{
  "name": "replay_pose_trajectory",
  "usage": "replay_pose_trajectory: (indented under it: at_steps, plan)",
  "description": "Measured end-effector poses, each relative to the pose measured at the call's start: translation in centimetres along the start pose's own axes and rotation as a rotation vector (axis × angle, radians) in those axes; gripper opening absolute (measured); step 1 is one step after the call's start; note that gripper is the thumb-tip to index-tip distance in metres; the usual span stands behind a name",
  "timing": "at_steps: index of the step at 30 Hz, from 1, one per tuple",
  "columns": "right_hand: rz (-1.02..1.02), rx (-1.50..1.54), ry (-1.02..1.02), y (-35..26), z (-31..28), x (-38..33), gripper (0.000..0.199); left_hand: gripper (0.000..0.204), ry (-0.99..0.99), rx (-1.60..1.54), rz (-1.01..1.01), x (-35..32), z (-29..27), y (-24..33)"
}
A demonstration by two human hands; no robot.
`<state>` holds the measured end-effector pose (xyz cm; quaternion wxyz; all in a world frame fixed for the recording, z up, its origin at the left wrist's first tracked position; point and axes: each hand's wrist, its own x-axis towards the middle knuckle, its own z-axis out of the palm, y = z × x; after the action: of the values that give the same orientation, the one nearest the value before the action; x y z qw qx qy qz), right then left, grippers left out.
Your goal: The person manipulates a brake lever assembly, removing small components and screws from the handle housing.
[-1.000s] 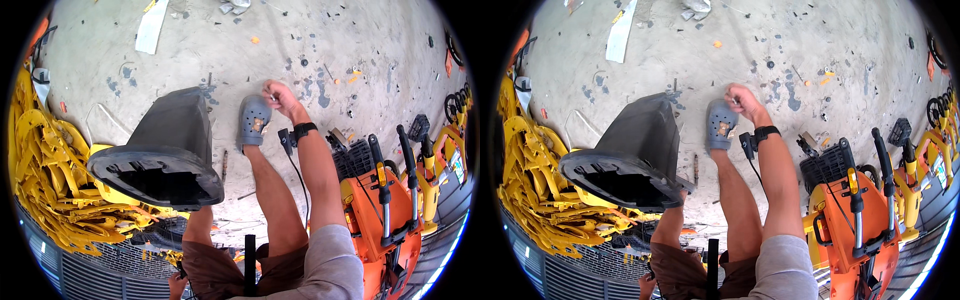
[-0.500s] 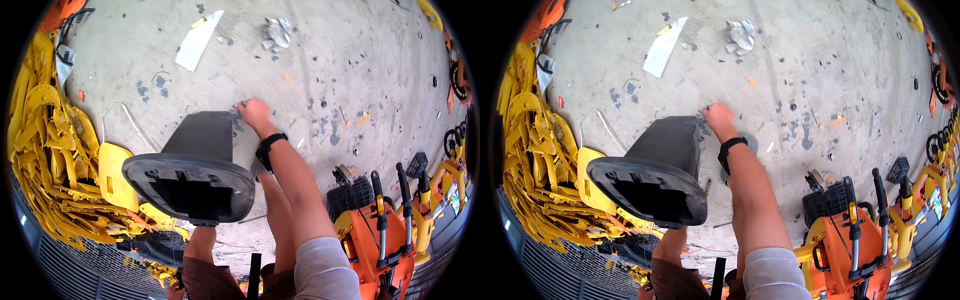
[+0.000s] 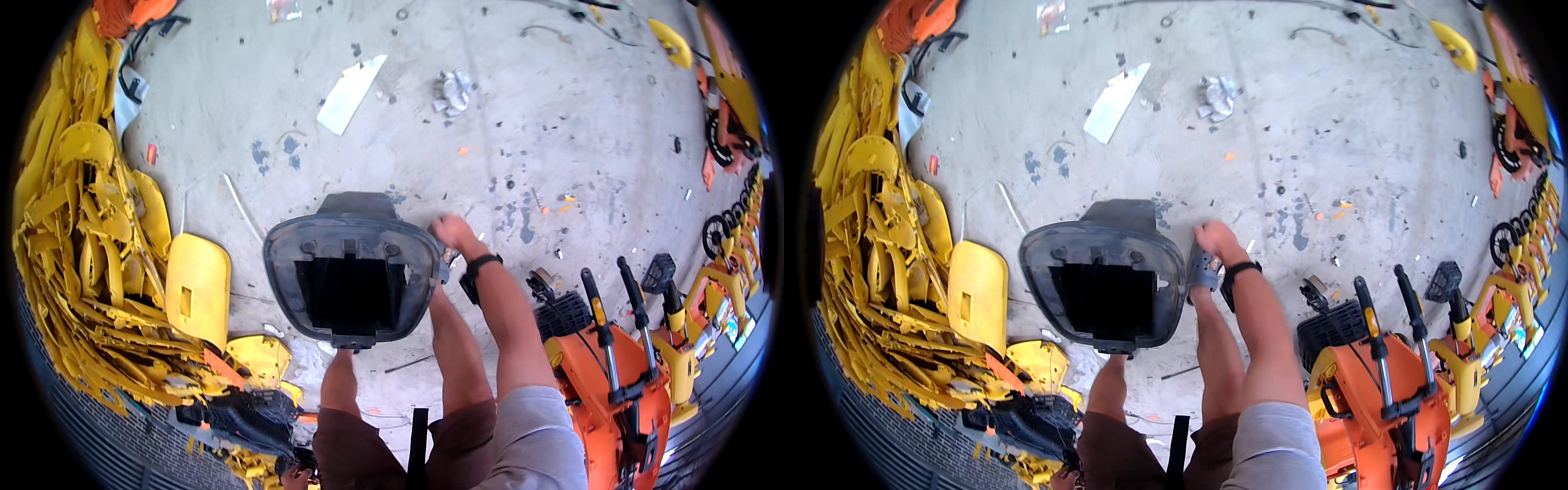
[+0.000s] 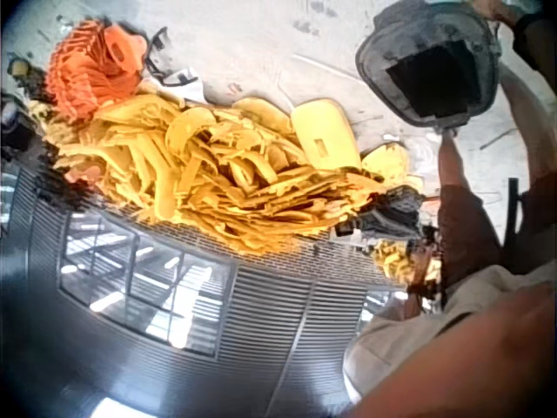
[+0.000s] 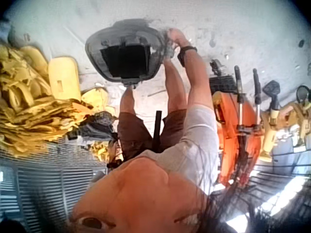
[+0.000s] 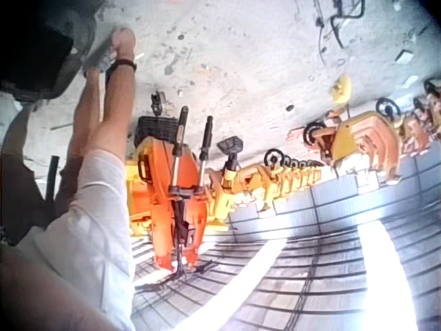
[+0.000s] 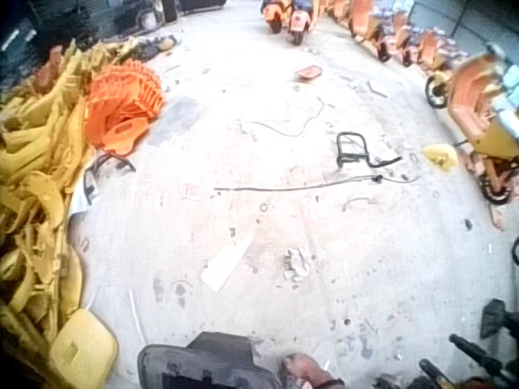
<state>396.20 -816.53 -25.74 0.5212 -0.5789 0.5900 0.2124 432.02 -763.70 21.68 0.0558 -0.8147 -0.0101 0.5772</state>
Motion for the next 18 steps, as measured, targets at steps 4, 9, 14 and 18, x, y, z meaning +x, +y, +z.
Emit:
replay_pose_trajectory:
  at_steps: [4, 9, 14, 18]
  plan:
    - [0.092, -0.162, -0.214, 4.1, 0.5, -11.3, 0.052, 0.029, -0.055, 0.259, 0.235, 2.3, -5.3, -12.3]
    - [0.233, 0.021, -0.004, 5.6, 6.3, -29.3, 0.037, 0.04, -0.021, -0.133, -0.133, 4.3, -12.6, -11.7]
    - [0.262, 1.399, 0.185, -4.7, 7.0, -46.4, 0.018, 0.028, 0.333, -0.205, 0.167, 4.4, -17.9, -9.7]
    - [0.229, 1.744, 0.293, -16.1, 6.0, -57.1, 0.031, 0.02, 0.293, -0.382, 0.211, 5.8, -21.3, -8.0]
